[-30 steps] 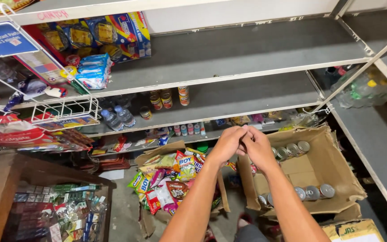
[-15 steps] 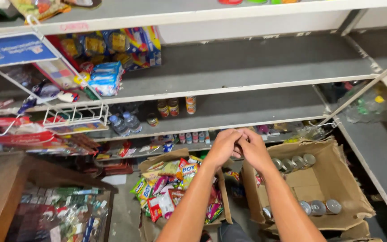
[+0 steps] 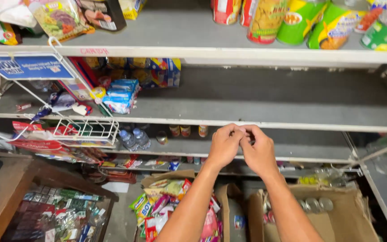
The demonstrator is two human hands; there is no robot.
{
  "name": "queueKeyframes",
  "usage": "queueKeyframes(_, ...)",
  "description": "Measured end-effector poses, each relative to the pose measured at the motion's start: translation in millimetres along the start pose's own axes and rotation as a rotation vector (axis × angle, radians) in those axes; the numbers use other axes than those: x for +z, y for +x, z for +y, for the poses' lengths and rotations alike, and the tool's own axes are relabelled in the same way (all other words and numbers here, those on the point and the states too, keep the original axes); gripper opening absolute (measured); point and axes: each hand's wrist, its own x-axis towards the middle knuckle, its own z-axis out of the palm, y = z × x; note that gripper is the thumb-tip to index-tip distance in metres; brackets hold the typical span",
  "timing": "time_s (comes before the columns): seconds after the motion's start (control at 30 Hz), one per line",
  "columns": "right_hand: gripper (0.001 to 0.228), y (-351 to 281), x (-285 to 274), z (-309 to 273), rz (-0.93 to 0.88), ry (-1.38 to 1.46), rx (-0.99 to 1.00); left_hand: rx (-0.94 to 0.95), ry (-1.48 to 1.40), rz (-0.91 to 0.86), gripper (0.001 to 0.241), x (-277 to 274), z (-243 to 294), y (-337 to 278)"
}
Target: Stocking and organizing various canned goods and snack bags from a cardboard box onto store shelves.
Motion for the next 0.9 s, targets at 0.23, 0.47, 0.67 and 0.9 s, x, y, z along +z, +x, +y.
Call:
queueKeyframes(0.23, 0.028, 77, 37, 84, -0.019, -0.158, -0.189, 0.235, 0.751, 0.209, 0.03, -15, -32, 51)
queueKeyframes(0.47, 0.045, 61, 63, 106, -0.035, -0.444, -0.43, 0.235, 1.171, 0.006, 0.054, -19, -95, 38)
queueKeyframes(0.67, 0.048, 61, 69, 105, -0.097, -0.537, -0.371, 0.066, 1.419, -0.136, 0.066, -12, -73, 37)
queueKeyframes(0.9, 0.052, 59, 69, 102, -0.12, -0.58, -0.27, -0.114, 1.487, -0.386, 0.092, -14, -49, 45)
